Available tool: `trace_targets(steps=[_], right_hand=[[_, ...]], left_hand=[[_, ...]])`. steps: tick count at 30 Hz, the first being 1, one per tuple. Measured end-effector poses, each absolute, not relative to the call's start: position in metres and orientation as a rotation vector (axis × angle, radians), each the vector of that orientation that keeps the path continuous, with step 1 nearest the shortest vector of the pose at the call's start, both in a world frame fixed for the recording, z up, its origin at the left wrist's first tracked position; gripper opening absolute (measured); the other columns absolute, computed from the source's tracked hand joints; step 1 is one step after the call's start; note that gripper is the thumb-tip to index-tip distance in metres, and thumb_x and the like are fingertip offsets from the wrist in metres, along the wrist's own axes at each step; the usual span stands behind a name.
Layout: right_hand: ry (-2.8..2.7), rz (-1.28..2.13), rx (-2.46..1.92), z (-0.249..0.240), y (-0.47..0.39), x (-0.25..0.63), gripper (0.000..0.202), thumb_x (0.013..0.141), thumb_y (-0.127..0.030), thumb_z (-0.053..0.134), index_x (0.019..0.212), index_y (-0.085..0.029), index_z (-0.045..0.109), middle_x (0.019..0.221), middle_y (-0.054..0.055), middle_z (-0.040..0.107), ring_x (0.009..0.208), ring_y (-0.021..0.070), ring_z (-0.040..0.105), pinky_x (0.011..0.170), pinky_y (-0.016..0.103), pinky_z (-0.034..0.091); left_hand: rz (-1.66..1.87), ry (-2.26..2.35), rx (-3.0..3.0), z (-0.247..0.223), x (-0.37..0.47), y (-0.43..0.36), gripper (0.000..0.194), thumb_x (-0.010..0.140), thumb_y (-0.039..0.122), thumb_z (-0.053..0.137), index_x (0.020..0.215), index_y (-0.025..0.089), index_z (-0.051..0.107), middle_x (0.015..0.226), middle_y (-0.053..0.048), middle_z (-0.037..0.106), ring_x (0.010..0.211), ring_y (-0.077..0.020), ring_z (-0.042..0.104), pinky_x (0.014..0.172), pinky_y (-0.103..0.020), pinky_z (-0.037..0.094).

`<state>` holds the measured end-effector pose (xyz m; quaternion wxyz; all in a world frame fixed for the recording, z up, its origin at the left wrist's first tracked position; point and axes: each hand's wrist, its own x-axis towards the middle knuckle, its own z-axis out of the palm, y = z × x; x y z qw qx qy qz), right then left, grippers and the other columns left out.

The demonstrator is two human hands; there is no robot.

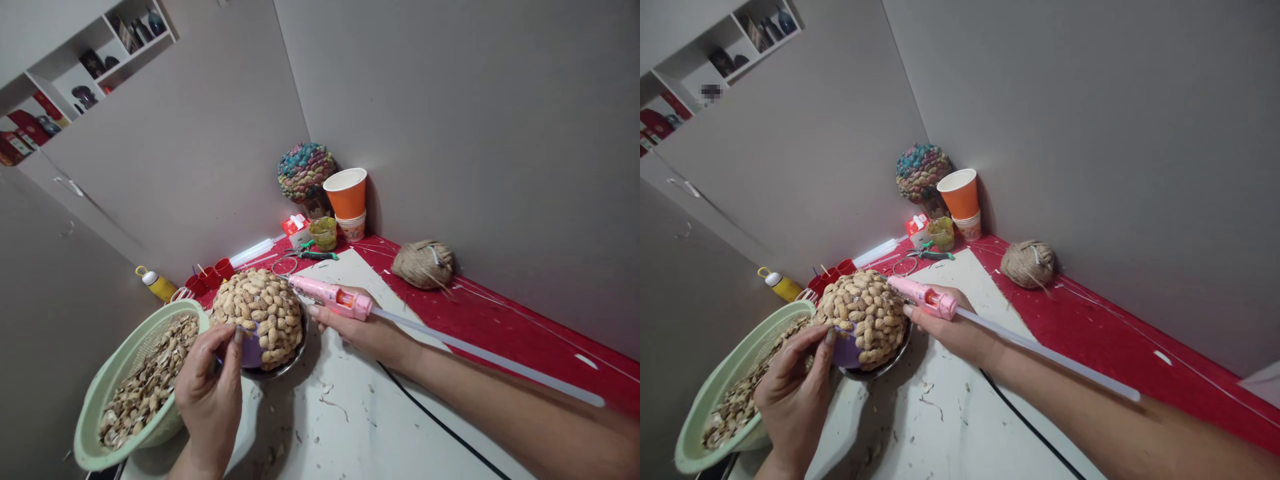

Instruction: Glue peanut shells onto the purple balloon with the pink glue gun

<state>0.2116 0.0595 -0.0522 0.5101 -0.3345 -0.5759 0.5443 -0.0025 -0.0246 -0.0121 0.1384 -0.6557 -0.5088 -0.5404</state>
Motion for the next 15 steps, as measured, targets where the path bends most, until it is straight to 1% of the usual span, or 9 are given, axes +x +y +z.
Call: trace_targets(steps=[2, 4, 8, 10, 13, 15], right_hand=[[-1.39, 1.309, -0.827, -0.0521, 0.0593, 0.2115, 0.036, 0.076, -0.041, 0.071, 0.102, -0.016, 0.073, 0.061, -0.001, 0.062, 0.054, 0.0129, 0.053, 0.047, 0.022, 0.036], [-1.389, 1.3, -0.848, -0.0524, 0.0594, 0.2114, 0.035, 0.075, -0.042, 0.071, 0.098, -0.016, 0.073, 0.061, 0.0, 0.063, 0.055, 0.0138, 0.055, 0.047, 0.023, 0.037], [-1.403, 1.275, -0.821, -0.0512, 0.0584, 0.2113, 0.029, 0.076, -0.044, 0.069, 0.085, -0.016, 0.07, 0.059, 0.0, 0.061, 0.054, 0.0128, 0.053, 0.046, 0.022, 0.036], [-1.402, 1.277, -0.811, -0.0495, 0.0575, 0.2113, 0.027, 0.077, -0.043, 0.069, 0.082, -0.016, 0.069, 0.06, -0.001, 0.061, 0.053, 0.0124, 0.053, 0.047, 0.023, 0.038], [-1.384, 1.294, -0.802, -0.0481, 0.0566, 0.2113, 0.028, 0.078, -0.04, 0.068, 0.092, -0.016, 0.072, 0.064, 0.0, 0.063, 0.056, 0.0131, 0.055, 0.052, 0.023, 0.043], [-1.382, 1.299, -0.79, -0.0484, 0.0566, 0.2111, 0.034, 0.078, -0.039, 0.069, 0.102, -0.016, 0.073, 0.066, 0.0, 0.063, 0.058, 0.0137, 0.057, 0.055, 0.024, 0.045]], left_hand=[[-1.48, -1.405, -1.897, -0.0103, -0.0028, -0.0234, 0.017, 0.082, 0.009, 0.071, 0.095, 0.02, 0.072, 0.091, -0.002, 0.074, 0.088, -0.015, 0.069, 0.083, -0.027, 0.055], [-1.404, -1.357, -1.893, -0.0083, -0.0027, -0.022, 0.016, 0.082, 0.008, 0.071, 0.094, 0.019, 0.071, 0.091, -0.002, 0.074, 0.087, -0.0148, 0.069, 0.082, -0.027, 0.055], [-1.347, -1.325, -1.89, -0.008, -0.004, -0.0188, 0.015, 0.082, 0.007, 0.07, 0.092, 0.018, 0.071, 0.091, -0.003, 0.07, 0.085, -0.0152, 0.066, 0.077, -0.028, 0.054], [-1.349, -1.324, -1.878, -0.0099, -0.0056, -0.0177, 0.017, 0.082, 0.007, 0.071, 0.095, 0.018, 0.07, 0.091, -0.003, 0.069, 0.084, -0.015, 0.065, 0.073, -0.028, 0.054], [-1.363, -1.302, -1.86, -0.0131, -0.0081, -0.0164, 0.025, 0.081, 0.006, 0.072, 0.103, 0.018, 0.068, 0.091, -0.003, 0.07, 0.08, -0.0145, 0.065, 0.071, -0.028, 0.054], [-1.321, -1.255, -1.864, -0.0146, -0.0095, -0.0158, 0.026, 0.08, 0.005, 0.072, 0.102, 0.018, 0.067, 0.091, -0.003, 0.07, 0.08, -0.0146, 0.066, 0.072, -0.029, 0.054]])
